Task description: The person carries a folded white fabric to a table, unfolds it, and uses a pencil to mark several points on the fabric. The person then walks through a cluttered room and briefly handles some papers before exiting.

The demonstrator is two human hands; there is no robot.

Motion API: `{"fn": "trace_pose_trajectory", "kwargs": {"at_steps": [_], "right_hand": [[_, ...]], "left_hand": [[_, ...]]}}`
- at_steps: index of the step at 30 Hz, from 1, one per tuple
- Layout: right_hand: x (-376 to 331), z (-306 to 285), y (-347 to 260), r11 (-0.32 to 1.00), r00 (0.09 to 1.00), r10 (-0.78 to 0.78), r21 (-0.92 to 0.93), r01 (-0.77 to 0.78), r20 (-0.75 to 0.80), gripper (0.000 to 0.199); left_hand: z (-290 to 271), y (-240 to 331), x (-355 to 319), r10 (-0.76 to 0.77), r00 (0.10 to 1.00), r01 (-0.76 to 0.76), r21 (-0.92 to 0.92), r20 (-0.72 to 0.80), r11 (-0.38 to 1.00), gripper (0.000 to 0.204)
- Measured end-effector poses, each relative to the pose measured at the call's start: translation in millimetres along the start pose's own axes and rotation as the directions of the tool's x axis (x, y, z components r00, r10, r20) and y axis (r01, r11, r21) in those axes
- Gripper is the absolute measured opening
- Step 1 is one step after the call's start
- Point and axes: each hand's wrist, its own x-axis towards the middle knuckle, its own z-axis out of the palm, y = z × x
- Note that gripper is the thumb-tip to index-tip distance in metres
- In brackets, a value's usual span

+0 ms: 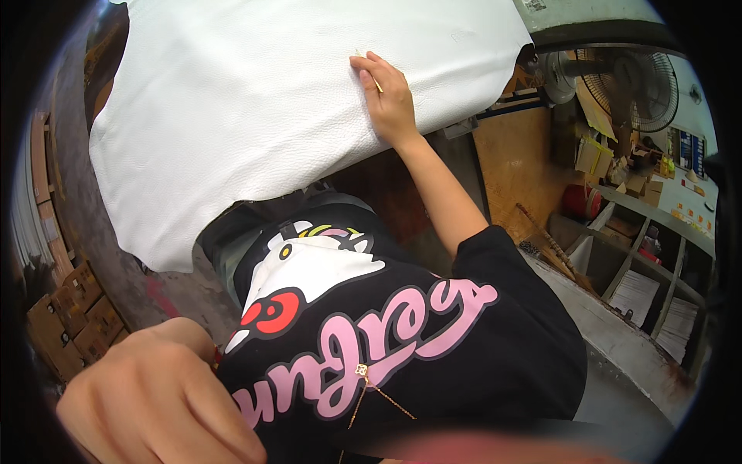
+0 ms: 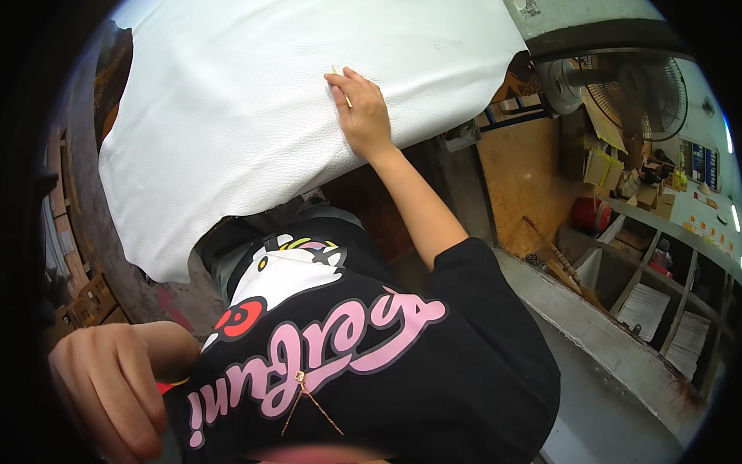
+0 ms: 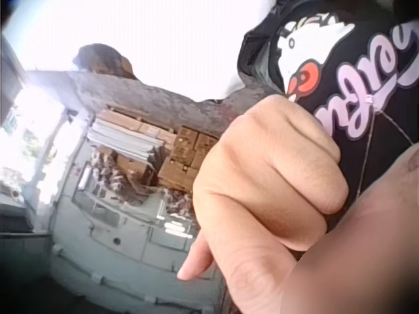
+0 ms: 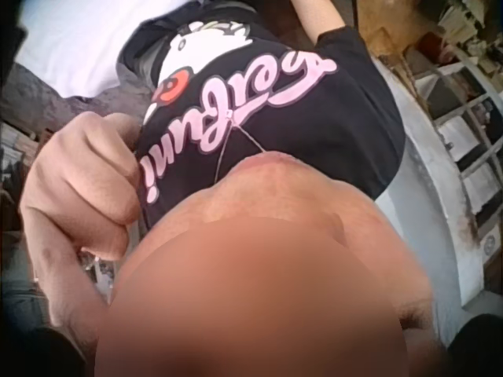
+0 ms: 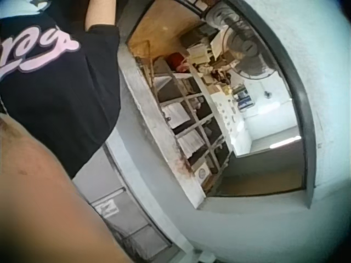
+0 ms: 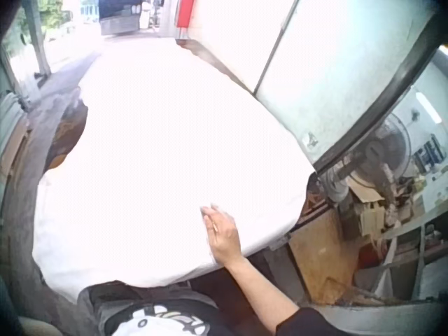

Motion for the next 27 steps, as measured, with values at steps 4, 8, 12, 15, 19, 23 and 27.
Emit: {"fn": "trace_pose_trajectory", "kwargs": {"at_steps": [4,8,12,15,19,23,27], "right_hand": [[-0.8,6.0,1.0,0.998,0.998,0.033,0.055,-0.031,-0.047,0.027],[2.1,3.1,1.6,0.999,1.000,0.015,0.030,-0.014,-0.014,0.027],[1.6,2.6,0.3,0.999,1.000,0.013,0.034,-0.013,-0.002,0.027],[0.7,4.6,0.4,0.999,0.999,0.035,0.040,-0.035,0.002,0.026],[1.3,5.5,0.2,0.998,0.998,0.045,0.041,-0.047,0.038,0.027],[4.0,5.5,-7.1,0.944,0.979,0.175,0.265,-0.197,0.105,0.032],[14.2,19.6,-24.1,0.909,0.971,0.231,0.343,-0.236,0.056,0.032]], "left_hand": [[-1.0,-11.3,0.7,0.005,1.000,-0.005,-0.027,0.002,1.000,0.039],[-1.3,-14.0,-1.5,0.017,1.000,-0.016,-0.027,0.003,0.999,0.040],[1.5,-11.6,-8.0,0.038,0.999,-0.038,-0.025,-0.003,0.999,0.042],[3.3,-12.0,-13.4,0.052,0.999,-0.052,-0.030,0.008,0.998,0.043],[7.0,-9.2,-22.1,0.074,0.997,-0.073,-0.035,0.030,0.997,0.045],[5.3,7.5,-50.0,0.103,0.994,-0.101,-0.035,0.037,0.994,0.047],[-8.1,26.7,-125.5,0.285,0.892,-0.214,0.227,-0.352,0.950,0.078]]}}
